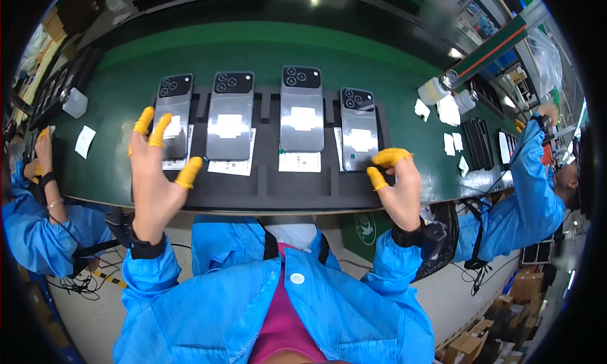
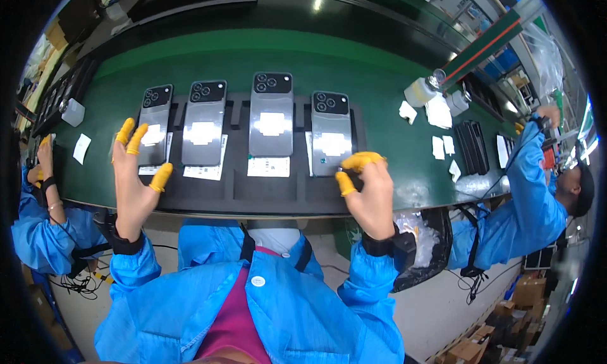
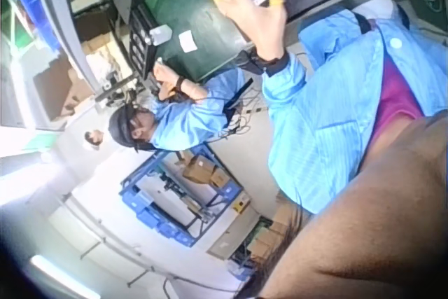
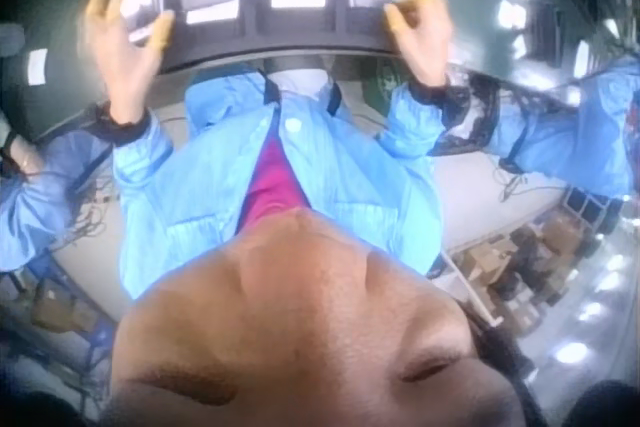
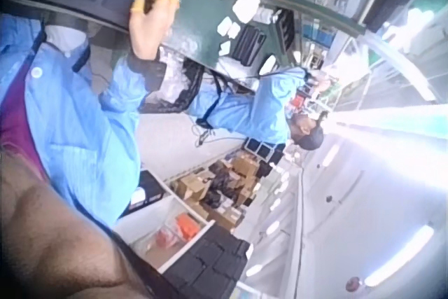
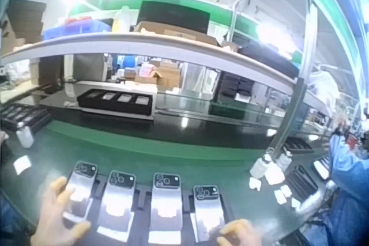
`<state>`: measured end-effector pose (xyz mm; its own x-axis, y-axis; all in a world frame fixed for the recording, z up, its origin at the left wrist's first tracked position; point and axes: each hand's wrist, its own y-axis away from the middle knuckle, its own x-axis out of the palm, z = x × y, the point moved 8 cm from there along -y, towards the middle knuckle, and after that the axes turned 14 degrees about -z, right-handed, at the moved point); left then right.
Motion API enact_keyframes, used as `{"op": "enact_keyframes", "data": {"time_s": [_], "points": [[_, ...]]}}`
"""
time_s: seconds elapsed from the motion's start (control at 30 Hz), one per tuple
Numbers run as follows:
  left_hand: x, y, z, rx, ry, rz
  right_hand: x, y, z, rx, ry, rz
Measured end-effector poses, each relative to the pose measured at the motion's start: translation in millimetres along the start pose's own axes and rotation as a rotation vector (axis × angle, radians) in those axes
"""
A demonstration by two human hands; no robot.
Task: Cleaning the back and camera lenses of mobile phones on an assembly line.
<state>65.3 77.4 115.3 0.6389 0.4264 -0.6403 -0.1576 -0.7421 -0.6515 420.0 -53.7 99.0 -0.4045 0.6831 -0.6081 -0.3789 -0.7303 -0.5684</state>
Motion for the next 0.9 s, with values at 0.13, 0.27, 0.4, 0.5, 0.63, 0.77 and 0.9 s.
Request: {"op": "enact_keyframes", "data": {"time_s": [0.13, 0.27, 0.4, 0.5, 0.63, 0.77, 0.9], "points": [[22.3, 14.3, -64.0, 0.124, 0.322, 0.138, 23.5, -0.4, 19.8, -0.201, -0.013, 0.134], [46.7, 37.4, -109.5, 0.263, 0.448, 0.294, 38.7, -0.1, 29.8, -0.246, 0.097, 0.201], [64.2, 58.8, -139.2, 0.377, 0.515, 0.354, 45.5, 0.3, 26.4, -0.299, 0.125, 0.260], [74.9, 69.2, -154.2, 0.428, 0.539, 0.400, 44.9, -2.5, 26.7, -0.325, 0.127, 0.245], [84.5, 73.3, -175.2, 0.481, 0.595, 0.426, 49.0, -17.9, -29.3, 0.221, -0.215, 0.301], [102.2, 77.3, -189.5, 0.525, 0.565, 0.404, 54.0, -23.2, -49.9, 0.617, -0.605, 0.381], [122.3, 78.3, -201.4, 0.563, 0.468, 0.388, 54.0, -24.0, -46.3, 0.556, -0.478, 0.422]]}}
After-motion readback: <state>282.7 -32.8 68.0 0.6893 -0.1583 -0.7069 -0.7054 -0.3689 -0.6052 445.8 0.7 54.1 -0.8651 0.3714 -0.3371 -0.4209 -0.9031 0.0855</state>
